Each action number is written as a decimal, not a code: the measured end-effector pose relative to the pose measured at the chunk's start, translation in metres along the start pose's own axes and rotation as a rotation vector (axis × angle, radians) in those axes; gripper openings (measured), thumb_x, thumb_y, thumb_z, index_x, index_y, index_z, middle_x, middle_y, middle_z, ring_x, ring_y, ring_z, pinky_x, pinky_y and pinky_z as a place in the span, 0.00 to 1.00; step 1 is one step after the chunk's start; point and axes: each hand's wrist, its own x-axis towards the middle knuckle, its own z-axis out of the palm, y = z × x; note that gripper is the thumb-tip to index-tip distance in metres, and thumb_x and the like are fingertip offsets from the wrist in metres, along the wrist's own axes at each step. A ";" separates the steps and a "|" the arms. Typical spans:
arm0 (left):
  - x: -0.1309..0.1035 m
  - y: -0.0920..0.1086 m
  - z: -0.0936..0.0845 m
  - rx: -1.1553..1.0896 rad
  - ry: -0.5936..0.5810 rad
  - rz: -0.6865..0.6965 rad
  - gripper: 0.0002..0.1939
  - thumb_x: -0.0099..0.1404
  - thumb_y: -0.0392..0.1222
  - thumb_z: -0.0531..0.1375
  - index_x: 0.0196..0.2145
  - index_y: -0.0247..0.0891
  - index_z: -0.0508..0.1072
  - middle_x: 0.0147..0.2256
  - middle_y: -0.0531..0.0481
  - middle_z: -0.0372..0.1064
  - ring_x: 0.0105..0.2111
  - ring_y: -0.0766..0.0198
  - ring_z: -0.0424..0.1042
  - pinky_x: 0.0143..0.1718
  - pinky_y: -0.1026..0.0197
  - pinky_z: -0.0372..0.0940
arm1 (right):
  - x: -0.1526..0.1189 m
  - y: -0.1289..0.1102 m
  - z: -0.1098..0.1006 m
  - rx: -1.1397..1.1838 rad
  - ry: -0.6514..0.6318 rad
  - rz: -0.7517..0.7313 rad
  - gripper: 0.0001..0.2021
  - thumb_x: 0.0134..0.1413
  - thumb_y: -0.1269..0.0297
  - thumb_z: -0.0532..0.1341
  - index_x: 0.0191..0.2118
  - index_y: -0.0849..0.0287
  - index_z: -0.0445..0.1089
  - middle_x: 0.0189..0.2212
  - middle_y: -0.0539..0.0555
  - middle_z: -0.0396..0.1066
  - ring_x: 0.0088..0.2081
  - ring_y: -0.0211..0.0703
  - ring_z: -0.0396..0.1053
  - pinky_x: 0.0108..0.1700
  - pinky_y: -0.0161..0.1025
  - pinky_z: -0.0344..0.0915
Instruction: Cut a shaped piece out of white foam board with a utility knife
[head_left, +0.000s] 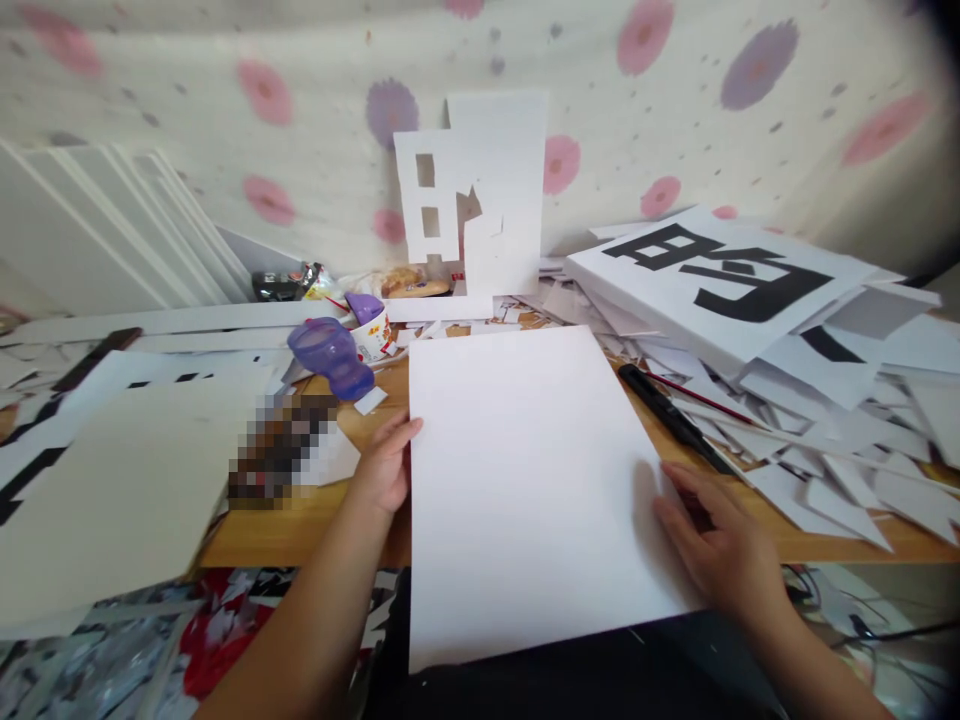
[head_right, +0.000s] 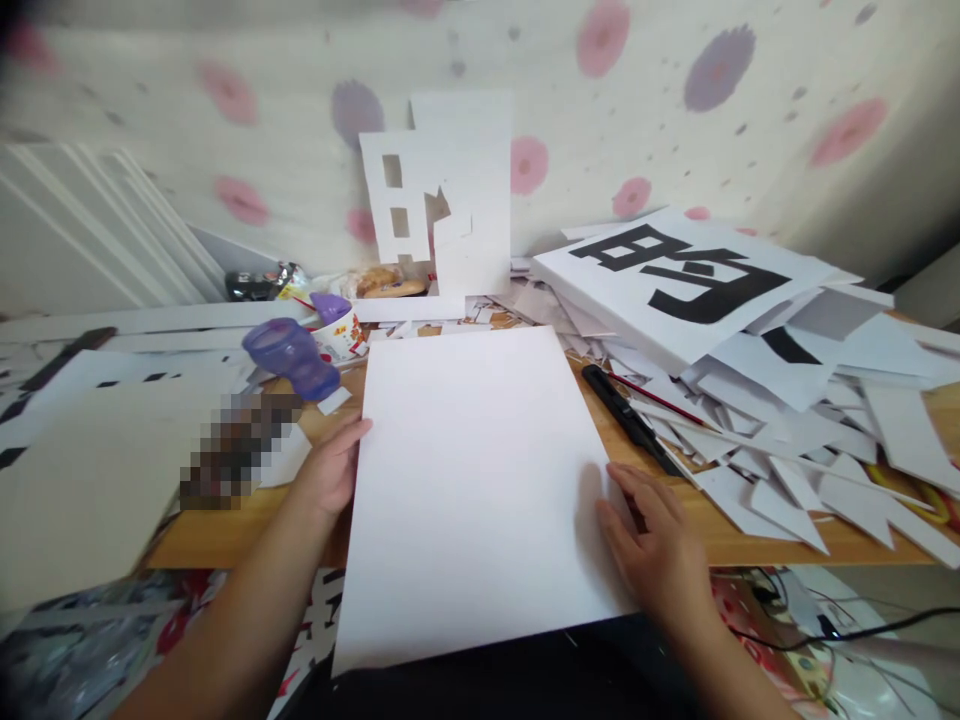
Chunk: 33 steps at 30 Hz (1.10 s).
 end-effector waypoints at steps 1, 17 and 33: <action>-0.003 0.001 0.003 -0.007 -0.032 -0.024 0.21 0.42 0.44 0.71 0.36 0.36 0.75 0.31 0.46 0.78 0.28 0.56 0.75 0.30 0.55 0.69 | -0.001 -0.001 0.000 -0.002 0.014 0.008 0.24 0.55 0.47 0.59 0.52 0.57 0.70 0.50 0.62 0.72 0.48 0.57 0.71 0.51 0.55 0.69; -0.011 0.009 0.017 -0.218 -0.060 0.025 0.21 0.53 0.55 0.68 0.37 0.36 0.76 0.35 0.46 0.79 0.40 0.51 0.77 0.42 0.52 0.70 | -0.002 0.000 -0.002 -0.112 0.009 0.136 0.32 0.52 0.39 0.56 0.58 0.52 0.67 0.44 0.61 0.75 0.42 0.63 0.74 0.43 0.59 0.71; -0.012 0.005 0.016 -0.125 -0.044 0.086 0.19 0.51 0.51 0.69 0.35 0.35 0.76 0.35 0.45 0.78 0.39 0.50 0.77 0.40 0.53 0.70 | 0.003 -0.002 -0.004 -0.114 -0.028 0.146 0.28 0.51 0.43 0.57 0.55 0.51 0.70 0.43 0.61 0.75 0.41 0.66 0.74 0.42 0.60 0.71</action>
